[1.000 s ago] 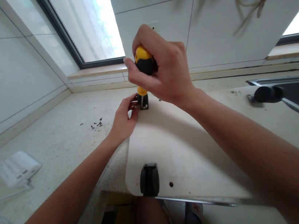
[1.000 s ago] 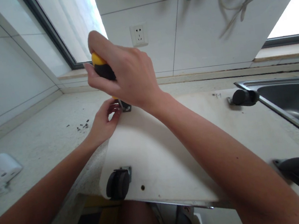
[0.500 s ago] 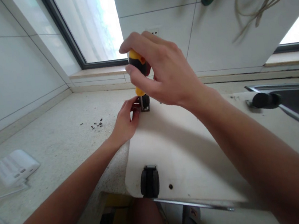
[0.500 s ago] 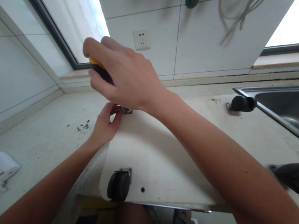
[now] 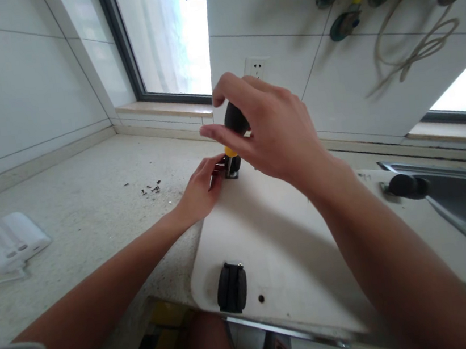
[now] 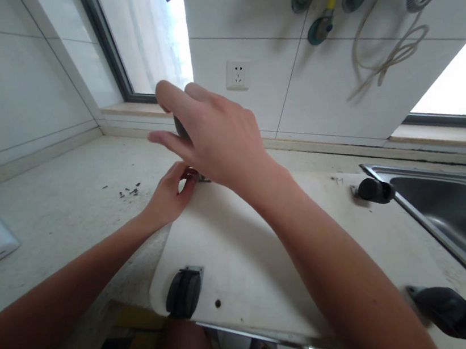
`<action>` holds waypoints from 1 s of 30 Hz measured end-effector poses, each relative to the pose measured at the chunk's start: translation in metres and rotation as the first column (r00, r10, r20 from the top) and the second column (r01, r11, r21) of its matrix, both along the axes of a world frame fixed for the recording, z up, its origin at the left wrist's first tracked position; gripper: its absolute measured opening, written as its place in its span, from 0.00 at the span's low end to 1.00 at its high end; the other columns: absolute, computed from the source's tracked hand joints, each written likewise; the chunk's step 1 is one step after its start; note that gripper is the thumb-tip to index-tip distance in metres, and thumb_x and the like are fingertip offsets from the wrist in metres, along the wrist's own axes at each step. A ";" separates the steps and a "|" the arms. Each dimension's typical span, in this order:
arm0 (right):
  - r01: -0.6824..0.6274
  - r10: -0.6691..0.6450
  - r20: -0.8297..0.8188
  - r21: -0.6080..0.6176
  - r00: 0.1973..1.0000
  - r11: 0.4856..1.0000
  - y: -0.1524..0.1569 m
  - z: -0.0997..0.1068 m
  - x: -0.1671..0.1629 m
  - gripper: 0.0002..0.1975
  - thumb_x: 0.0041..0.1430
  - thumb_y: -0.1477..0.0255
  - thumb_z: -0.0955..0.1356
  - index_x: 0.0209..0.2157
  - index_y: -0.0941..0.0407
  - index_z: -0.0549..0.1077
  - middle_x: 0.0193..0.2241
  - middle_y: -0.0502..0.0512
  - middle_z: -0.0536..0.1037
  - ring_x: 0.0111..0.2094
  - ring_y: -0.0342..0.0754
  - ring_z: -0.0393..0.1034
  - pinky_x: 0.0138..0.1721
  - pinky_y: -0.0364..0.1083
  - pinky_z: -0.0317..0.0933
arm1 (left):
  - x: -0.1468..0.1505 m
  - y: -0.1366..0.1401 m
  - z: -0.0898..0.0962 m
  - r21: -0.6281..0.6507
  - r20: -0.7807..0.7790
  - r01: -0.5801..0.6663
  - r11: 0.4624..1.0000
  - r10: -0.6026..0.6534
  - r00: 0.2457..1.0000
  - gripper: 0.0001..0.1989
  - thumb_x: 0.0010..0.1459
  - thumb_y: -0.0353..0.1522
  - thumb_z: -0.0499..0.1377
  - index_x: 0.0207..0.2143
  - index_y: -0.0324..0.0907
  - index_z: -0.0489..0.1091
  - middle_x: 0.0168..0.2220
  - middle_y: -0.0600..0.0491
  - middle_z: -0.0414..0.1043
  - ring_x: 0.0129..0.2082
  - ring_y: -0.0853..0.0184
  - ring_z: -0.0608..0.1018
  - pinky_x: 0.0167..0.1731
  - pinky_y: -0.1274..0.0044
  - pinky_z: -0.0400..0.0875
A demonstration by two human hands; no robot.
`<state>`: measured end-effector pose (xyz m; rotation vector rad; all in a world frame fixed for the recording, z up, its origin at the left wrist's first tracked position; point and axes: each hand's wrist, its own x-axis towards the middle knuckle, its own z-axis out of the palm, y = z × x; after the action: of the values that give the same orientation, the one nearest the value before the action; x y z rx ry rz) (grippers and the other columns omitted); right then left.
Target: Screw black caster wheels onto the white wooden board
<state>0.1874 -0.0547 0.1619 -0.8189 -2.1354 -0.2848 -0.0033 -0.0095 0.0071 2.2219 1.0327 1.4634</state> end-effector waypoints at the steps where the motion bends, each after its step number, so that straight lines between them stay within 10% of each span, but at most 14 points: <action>1: -0.042 0.043 0.035 -0.039 0.998 0.998 -0.001 0.001 0.001 0.13 0.75 0.60 0.68 0.56 0.48 0.72 0.46 0.58 0.82 0.43 0.54 0.74 0.38 0.48 0.63 | 0.000 0.000 0.000 0.005 -0.005 -0.006 1.000 0.006 1.000 0.21 0.68 0.22 0.56 0.60 0.43 0.74 0.55 0.44 0.79 0.49 0.60 0.86 0.57 0.62 0.82; 7: 0.125 -0.125 -0.004 -0.044 0.992 0.991 -0.002 0.003 0.005 0.13 0.75 0.61 0.68 0.55 0.49 0.73 0.47 0.59 0.82 0.47 0.58 0.76 0.45 0.53 0.68 | -0.001 0.003 -0.003 0.053 -0.046 -0.010 0.999 0.013 0.999 0.25 0.67 0.21 0.55 0.65 0.42 0.71 0.55 0.44 0.78 0.49 0.62 0.86 0.58 0.64 0.82; 12: -0.052 0.066 0.080 -0.167 0.995 0.985 -0.002 0.005 0.010 0.16 0.76 0.65 0.66 0.63 0.45 0.70 0.55 0.58 0.81 0.51 0.57 0.77 0.50 0.54 0.70 | -0.002 0.004 -0.005 0.063 -0.054 -0.014 0.998 0.017 0.998 0.25 0.68 0.21 0.55 0.65 0.42 0.70 0.57 0.43 0.78 0.50 0.62 0.86 0.58 0.64 0.82; 26: 0.135 -0.134 0.015 -0.024 0.991 0.991 -0.009 0.005 -0.003 0.11 0.77 0.59 0.67 0.51 0.49 0.76 0.47 0.58 0.80 0.47 0.56 0.75 0.47 0.52 0.67 | -0.001 0.003 -0.004 0.083 -0.076 -0.040 0.996 0.046 0.996 0.23 0.66 0.20 0.56 0.60 0.43 0.72 0.55 0.45 0.79 0.50 0.62 0.86 0.57 0.65 0.83; 30: -0.027 0.040 0.083 -0.150 0.996 0.988 -0.009 0.008 0.003 0.14 0.77 0.64 0.66 0.60 0.48 0.73 0.52 0.58 0.81 0.52 0.56 0.76 0.51 0.53 0.68 | -0.003 0.005 -0.006 0.076 -0.073 -0.039 0.996 0.045 0.996 0.24 0.67 0.20 0.56 0.63 0.42 0.71 0.56 0.44 0.78 0.49 0.63 0.86 0.56 0.64 0.83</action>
<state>0.1904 -0.0632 0.1702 -0.8684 -2.2701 -0.1467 -0.0059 -0.0048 0.0011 2.3372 1.0706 1.4693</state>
